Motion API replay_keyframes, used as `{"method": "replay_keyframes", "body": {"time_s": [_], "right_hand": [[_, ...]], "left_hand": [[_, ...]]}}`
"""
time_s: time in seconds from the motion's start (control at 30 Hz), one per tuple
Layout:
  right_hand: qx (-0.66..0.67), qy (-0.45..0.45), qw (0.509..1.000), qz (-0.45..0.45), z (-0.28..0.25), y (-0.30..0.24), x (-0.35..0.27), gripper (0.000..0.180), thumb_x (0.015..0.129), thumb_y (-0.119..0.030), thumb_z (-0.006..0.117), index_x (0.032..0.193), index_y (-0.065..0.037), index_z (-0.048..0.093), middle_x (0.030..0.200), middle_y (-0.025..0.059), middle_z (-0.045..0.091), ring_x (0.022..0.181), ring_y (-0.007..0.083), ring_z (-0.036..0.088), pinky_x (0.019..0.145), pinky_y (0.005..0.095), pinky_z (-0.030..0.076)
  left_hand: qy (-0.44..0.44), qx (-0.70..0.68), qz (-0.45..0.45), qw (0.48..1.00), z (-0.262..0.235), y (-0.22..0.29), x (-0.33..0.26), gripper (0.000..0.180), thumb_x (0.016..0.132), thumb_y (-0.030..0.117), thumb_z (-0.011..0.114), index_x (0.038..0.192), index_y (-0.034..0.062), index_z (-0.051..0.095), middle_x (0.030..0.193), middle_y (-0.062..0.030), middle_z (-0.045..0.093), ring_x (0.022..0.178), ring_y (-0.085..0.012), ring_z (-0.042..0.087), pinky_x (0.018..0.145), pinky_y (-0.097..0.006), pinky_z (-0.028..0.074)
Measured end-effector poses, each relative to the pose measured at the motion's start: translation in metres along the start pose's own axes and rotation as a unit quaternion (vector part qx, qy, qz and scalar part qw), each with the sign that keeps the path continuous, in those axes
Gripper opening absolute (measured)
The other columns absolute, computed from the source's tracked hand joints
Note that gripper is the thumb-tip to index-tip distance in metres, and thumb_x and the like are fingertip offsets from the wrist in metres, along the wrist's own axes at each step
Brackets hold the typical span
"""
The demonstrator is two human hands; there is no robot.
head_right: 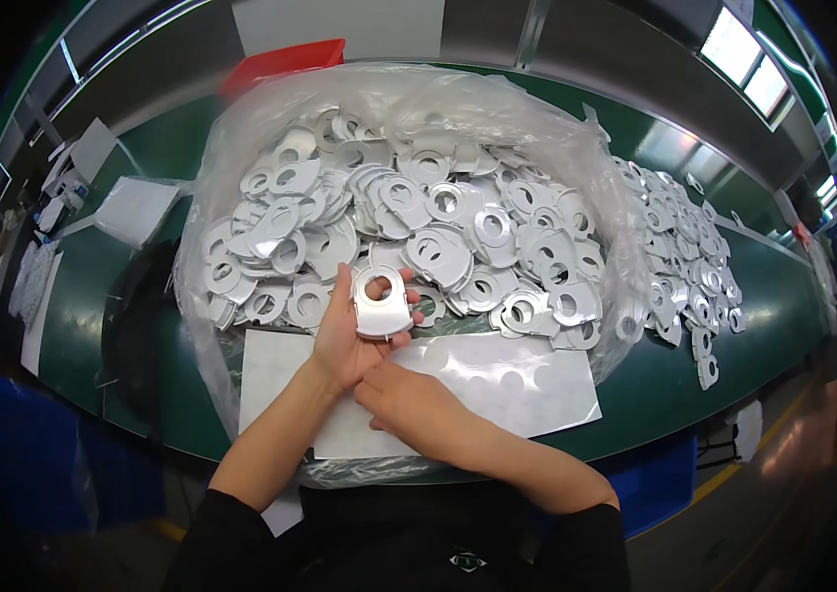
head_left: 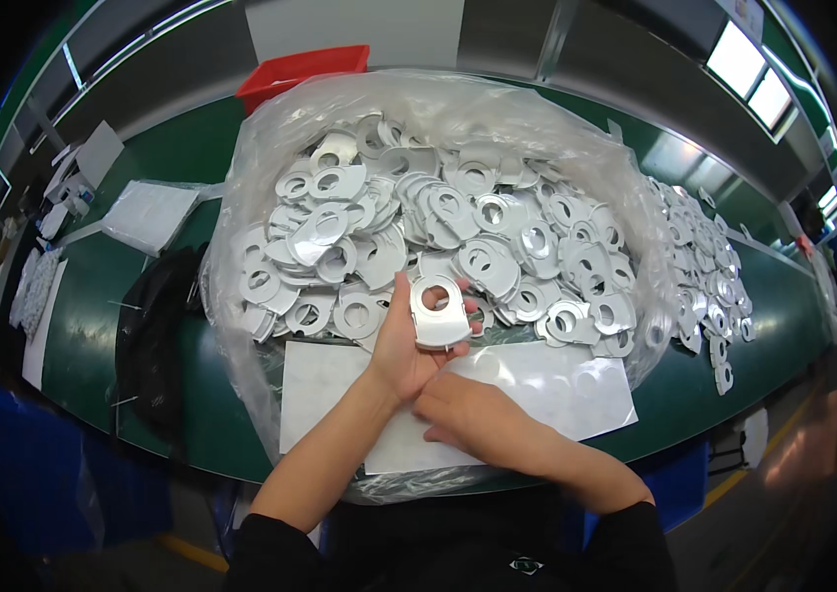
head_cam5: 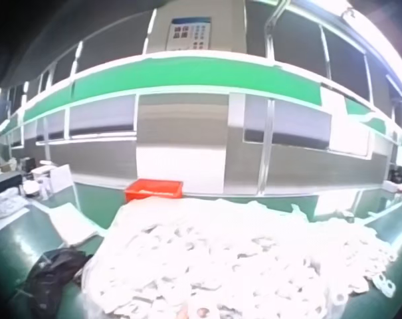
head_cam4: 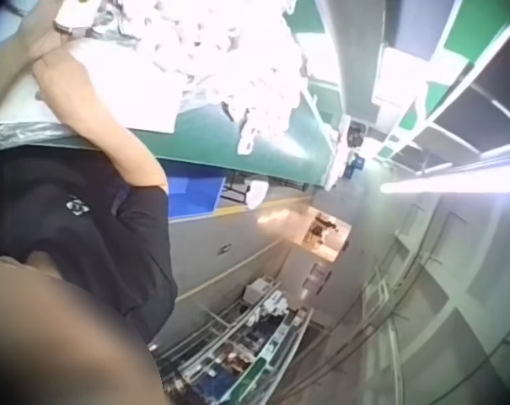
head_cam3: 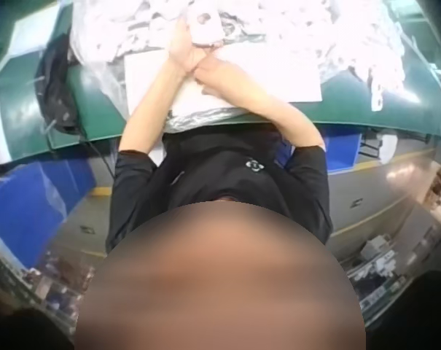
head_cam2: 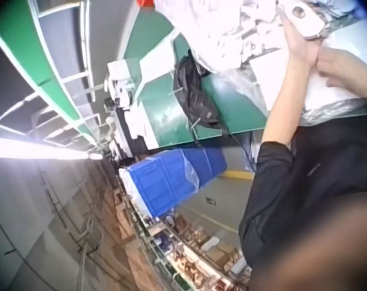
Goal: Applying circular adhesive pads to metal lighting component plates on an assembly line.
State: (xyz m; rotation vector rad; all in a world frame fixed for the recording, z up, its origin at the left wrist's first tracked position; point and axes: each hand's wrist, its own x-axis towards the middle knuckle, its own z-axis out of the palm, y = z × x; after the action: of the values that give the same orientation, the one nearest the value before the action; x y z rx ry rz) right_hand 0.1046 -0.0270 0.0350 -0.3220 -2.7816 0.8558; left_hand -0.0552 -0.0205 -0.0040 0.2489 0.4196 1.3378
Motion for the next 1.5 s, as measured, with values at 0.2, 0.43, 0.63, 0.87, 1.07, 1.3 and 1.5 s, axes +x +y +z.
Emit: {"method": "replay_keyframes", "body": {"time_s": [0.2, 0.43, 0.63, 0.87, 1.07, 1.3, 1.5], "right_hand": [[0.105, -0.023, 0.988, -0.114, -0.028, -0.006, -0.002, 0.019, 0.075, -0.004, 0.068, 0.093, -0.007, 0.062, 0.081, 0.0038, 0.060, 0.077, 0.0225, 0.060, 0.063, 0.0326, 0.048], [0.445, 0.369, 0.803, 0.144, -0.042, 0.019, 0.007, 0.015, 0.082, -0.002, 0.067, 0.095, 0.002, 0.059, 0.086, 0.0053, 0.063, 0.073, 0.0088, 0.060, 0.065, 0.0217, 0.050], [0.436, 0.403, 0.791, 0.147, -0.026, 0.052, 0.017, 0.017, 0.083, -0.004, 0.067, 0.095, 0.000, 0.055, 0.084, 0.0049, 0.061, 0.066, 0.0067, 0.057, 0.055, 0.0196, 0.048], [0.449, 0.357, 0.801, 0.169, -0.015, 0.056, 0.018, 0.016, 0.083, -0.004, 0.067, 0.094, -0.001, 0.055, 0.082, 0.0029, 0.060, 0.060, 0.0037, 0.054, 0.050, 0.0172, 0.045], [0.458, 0.367, 0.791, 0.173, -0.014, 0.056, 0.019, 0.016, 0.084, -0.005, 0.067, 0.093, -0.002, 0.055, 0.082, 0.0026, 0.060, 0.060, 0.0030, 0.053, 0.051, 0.0167, 0.045], [0.459, 0.367, 0.790, 0.177, -0.014, 0.056, 0.018, 0.015, 0.084, -0.005, 0.067, 0.093, -0.002, 0.055, 0.082, 0.0027, 0.060, 0.061, 0.0032, 0.053, 0.052, 0.0164, 0.045], [0.459, 0.356, 0.793, 0.185, -0.016, 0.055, 0.018, 0.015, 0.083, -0.001, 0.066, 0.094, 0.000, 0.055, 0.084, 0.0060, 0.061, 0.065, 0.0067, 0.056, 0.052, 0.0185, 0.047]], "left_hand": [[0.023, 0.065, -0.014, 0.998, 0.000, -0.005, 0.003, 0.074, 0.094, 0.064, 0.016, 0.124, 0.0048, 0.049, 0.101, -0.0094, 0.060, 0.092, -0.0213, 0.060, 0.072, -0.030, 0.047], [0.099, 0.094, 0.018, 0.990, 0.008, -0.011, 0.002, 0.072, 0.095, 0.061, 0.015, 0.124, 0.0048, 0.051, 0.103, -0.0116, 0.063, 0.091, -0.0229, 0.061, 0.071, -0.032, 0.049], [0.057, 0.154, -0.016, 0.986, 0.007, -0.011, -0.001, 0.070, 0.096, 0.060, 0.015, 0.116, 0.0055, 0.053, 0.102, -0.0119, 0.062, 0.087, -0.0234, 0.062, 0.064, -0.031, 0.049], [0.055, 0.159, 0.001, 0.986, 0.009, -0.012, -0.002, 0.066, 0.096, 0.060, 0.015, 0.107, 0.0076, 0.054, 0.099, -0.0093, 0.060, 0.083, -0.0214, 0.060, 0.063, -0.031, 0.048], [0.068, 0.159, 0.001, 0.985, 0.011, -0.012, -0.002, 0.066, 0.096, 0.059, 0.014, 0.106, 0.0075, 0.054, 0.098, -0.0090, 0.060, 0.082, -0.0202, 0.060, 0.062, -0.031, 0.048], [0.056, 0.146, 0.003, 0.988, 0.010, -0.012, -0.002, 0.060, 0.096, 0.059, 0.017, 0.103, 0.0097, 0.052, 0.098, -0.0093, 0.060, 0.080, -0.0217, 0.059, 0.061, -0.033, 0.049], [0.053, 0.141, 0.001, 0.989, 0.008, -0.013, -0.001, 0.059, 0.096, 0.059, 0.017, 0.100, 0.0110, 0.051, 0.099, -0.0090, 0.059, 0.081, -0.0215, 0.059, 0.061, -0.032, 0.048]]}}
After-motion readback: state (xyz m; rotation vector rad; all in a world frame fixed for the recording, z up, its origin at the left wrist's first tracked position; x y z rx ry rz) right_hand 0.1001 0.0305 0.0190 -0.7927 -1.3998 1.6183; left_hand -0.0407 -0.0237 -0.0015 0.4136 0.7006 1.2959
